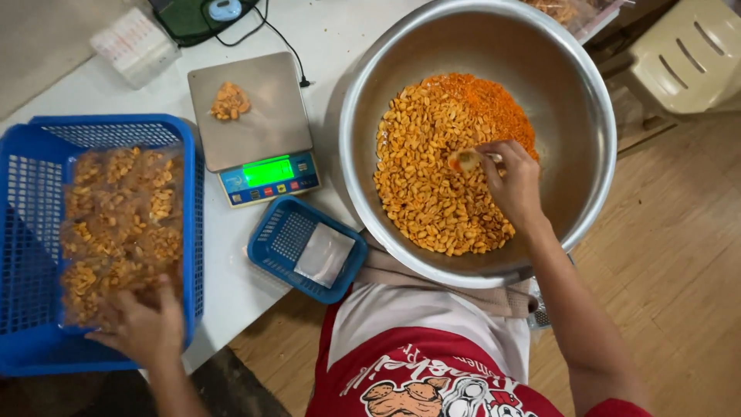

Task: Scooping snack mixture from a large metal bowl into small plastic bags, weighing them, and placing them into a storage crate.

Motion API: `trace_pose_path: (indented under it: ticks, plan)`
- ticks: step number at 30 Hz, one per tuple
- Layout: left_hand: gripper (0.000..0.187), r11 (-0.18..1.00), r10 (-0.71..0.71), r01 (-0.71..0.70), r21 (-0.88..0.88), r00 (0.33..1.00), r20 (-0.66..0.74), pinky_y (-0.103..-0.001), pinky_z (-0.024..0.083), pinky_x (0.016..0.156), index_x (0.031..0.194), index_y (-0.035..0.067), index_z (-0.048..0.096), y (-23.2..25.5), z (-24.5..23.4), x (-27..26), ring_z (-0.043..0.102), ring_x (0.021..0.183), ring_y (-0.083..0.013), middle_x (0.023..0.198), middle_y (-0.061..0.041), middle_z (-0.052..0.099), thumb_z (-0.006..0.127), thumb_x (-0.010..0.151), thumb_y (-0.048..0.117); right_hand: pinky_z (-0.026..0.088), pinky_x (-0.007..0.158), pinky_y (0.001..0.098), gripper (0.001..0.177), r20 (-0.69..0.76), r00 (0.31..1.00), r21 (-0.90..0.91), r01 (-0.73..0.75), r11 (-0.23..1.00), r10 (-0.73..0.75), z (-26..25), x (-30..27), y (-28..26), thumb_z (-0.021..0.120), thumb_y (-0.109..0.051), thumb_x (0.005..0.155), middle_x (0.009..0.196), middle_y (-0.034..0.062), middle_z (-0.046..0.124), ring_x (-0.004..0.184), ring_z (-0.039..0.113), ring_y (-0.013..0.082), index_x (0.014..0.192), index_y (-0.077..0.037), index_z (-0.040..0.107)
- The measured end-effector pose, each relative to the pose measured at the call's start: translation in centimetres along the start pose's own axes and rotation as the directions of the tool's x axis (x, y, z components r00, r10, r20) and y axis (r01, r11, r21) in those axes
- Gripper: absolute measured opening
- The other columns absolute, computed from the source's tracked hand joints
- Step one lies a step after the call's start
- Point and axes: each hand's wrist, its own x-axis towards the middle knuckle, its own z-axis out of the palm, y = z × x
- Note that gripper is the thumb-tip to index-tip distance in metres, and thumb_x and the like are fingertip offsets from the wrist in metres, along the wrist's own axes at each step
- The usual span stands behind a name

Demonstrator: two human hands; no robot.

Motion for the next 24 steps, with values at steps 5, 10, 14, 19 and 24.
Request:
trace_pose_path:
  ticks: [5, 10, 14, 19, 24]
  plan:
    - [0.043, 0.821, 0.481, -0.560, -0.110, 0.783, -0.394, -0.058, 0.038, 0.105, 0.122, 0.000, 0.067, 14.7, 1.5, -5.0, 0.054, 0.123, -0.0488, 0.130, -0.028, 0.061, 0.074, 0.094, 0.032, 0.062, 0.084, 0.0415, 0.011, -0.014, 0.984, 0.049, 0.176, 0.983, -0.175, 2.6, 1.4, -1.9, 0.067, 0.010, 0.096, 0.106, 0.0192, 0.068, 0.096, 0.070, 0.0358, 0.104, 0.003, 0.071]
    - [0.053, 0.847, 0.531, -0.467, -0.254, 0.758, 0.379, -0.056, 0.058, 0.083, 0.108, 0.009, 0.072, 18.3, 7.3, -6.4, 0.072, 0.096, -0.0453, 0.099, -0.020, 0.074, 0.082, 0.077, 0.050, 0.062, 0.072, 0.0564, 0.013, 0.216, 0.961, 0.164, 0.141, 0.976, -0.175, 2.4, -2.2, -2.3, 0.056, 0.006, 0.100, 0.096, 0.0239, 0.069, 0.085, 0.071, 0.0464, 0.102, 0.004, 0.069]
    - [0.020, 0.875, 0.484, -0.426, -0.229, 0.764, 0.427, -0.048, 0.059, 0.076, 0.093, 0.022, 0.077, 17.8, 8.1, -5.2, 0.075, 0.089, -0.0336, 0.086, -0.005, 0.077, 0.070, 0.089, 0.041, 0.063, 0.075, 0.0471, 0.018, 0.350, 0.937, 0.314, -0.117, 0.942, 0.000, 1.1, -5.0, -1.7, 0.060, 0.005, 0.098, 0.102, 0.0174, 0.073, 0.090, 0.075, 0.0373, 0.108, -0.004, 0.072]
    - [0.034, 0.817, 0.536, -0.390, -0.425, 0.786, 0.309, -0.056, 0.054, 0.088, 0.111, 0.002, 0.073, 19.9, 3.2, -4.6, 0.070, 0.099, -0.0463, 0.106, -0.026, 0.073, 0.054, 0.097, 0.026, 0.068, 0.066, 0.0387, 0.013, 0.467, 0.783, 0.518, -0.619, 0.590, 0.412, 1.0, -5.5, -0.9, 0.071, 0.001, 0.095, 0.096, 0.0194, 0.070, 0.081, 0.070, 0.0217, 0.106, 0.006, 0.070]
    - [0.011, 0.363, 0.556, 0.275, -0.890, 0.703, 0.444, -0.031, 0.061, 0.053, 0.096, -0.001, 0.078, 25.8, 1.1, -6.8, 0.072, 0.059, -0.0191, 0.072, -0.014, 0.075, 0.074, 0.086, 0.001, 0.069, 0.064, 0.0444, 0.016, 0.453, 0.713, 0.587, -0.690, 0.423, 0.535, -2.1, -3.7, -4.8, 0.070, 0.001, 0.094, 0.096, 0.0189, 0.061, 0.082, 0.066, 0.0248, 0.106, 0.011, 0.069]
